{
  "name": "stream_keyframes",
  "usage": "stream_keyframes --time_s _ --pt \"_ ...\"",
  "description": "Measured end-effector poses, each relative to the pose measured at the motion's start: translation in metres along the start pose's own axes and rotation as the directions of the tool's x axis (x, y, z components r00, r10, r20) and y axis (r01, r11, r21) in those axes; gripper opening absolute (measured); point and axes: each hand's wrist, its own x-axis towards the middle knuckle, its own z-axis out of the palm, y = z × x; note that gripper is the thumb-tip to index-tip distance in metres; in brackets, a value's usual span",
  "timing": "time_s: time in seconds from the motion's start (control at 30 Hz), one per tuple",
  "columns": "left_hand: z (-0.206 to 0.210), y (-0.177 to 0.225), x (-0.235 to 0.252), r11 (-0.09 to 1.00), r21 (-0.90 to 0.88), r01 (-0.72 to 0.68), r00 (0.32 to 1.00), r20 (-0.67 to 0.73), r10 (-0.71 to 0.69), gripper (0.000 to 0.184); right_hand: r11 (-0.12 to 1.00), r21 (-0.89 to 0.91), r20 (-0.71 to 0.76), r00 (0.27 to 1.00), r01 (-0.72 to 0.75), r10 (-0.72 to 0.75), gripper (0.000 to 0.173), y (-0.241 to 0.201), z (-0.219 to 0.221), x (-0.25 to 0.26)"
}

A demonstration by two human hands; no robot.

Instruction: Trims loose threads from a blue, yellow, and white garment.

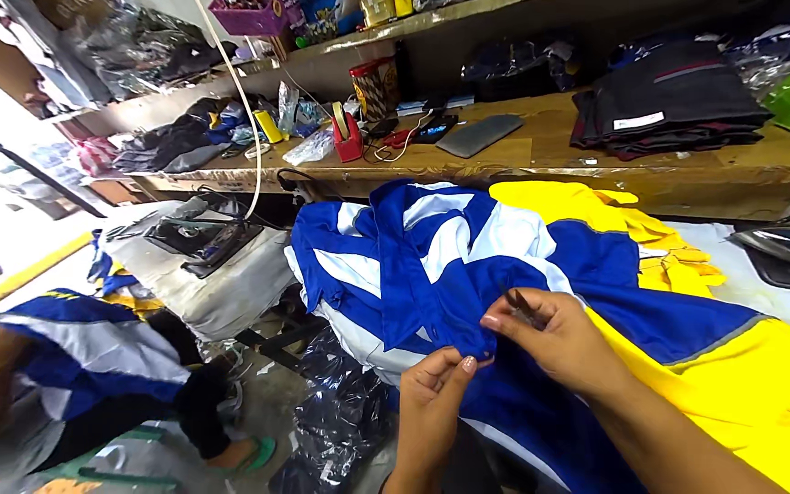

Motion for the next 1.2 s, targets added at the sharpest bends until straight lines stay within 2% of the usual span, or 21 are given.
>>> stream_keyframes --time_s 0.03,0.1,0.13,0.23,0.4,0.53,0.83,1.2 --pt "-0.001 0.001 0.001 0.999 -0.030 0.020 1.000 -0.008 -0.020 0.016 0.997 -0.080 -0.039 0.999 0.008 -0.012 0.018 0.001 -0.006 -0.001" --pt "-0.001 0.003 0.002 0.996 -0.073 0.047 0.999 -0.013 -0.048 0.016 0.946 -0.323 -0.052 0.997 0.034 -0.053 0.051 0.002 -0.018 -0.010" --pt "-0.001 0.003 0.002 0.995 -0.085 0.051 0.998 -0.016 -0.053 0.016 0.920 -0.388 -0.044 0.996 0.049 -0.072 0.056 0.002 -0.022 -0.017" --pt "0.001 0.002 0.002 0.995 -0.093 0.046 0.999 -0.024 -0.048 0.016 0.881 -0.453 -0.063 0.981 0.137 -0.184 0.038 0.003 -0.019 -0.039" --pt "0.006 0.000 0.000 0.997 -0.074 0.019 0.998 -0.060 -0.023 0.015 0.852 -0.485 -0.169 0.935 0.196 -0.312 0.029 0.010 0.004 -0.059" --pt "0.011 0.001 -0.002 0.992 -0.122 0.008 0.996 -0.085 -0.018 0.015 0.868 -0.462 -0.243 0.916 0.182 -0.321 0.025 0.015 0.012 -0.060" --pt "0.017 -0.002 -0.004 0.988 -0.154 0.000 0.991 -0.131 -0.020 0.013 0.908 -0.388 -0.289 0.915 0.158 -0.282 0.022 0.017 0.018 -0.059" --pt "0.019 -0.005 -0.007 0.987 -0.156 0.025 0.989 -0.140 -0.048 0.013 0.872 -0.459 -0.288 0.901 0.168 -0.325 0.021 0.018 0.015 -0.060"
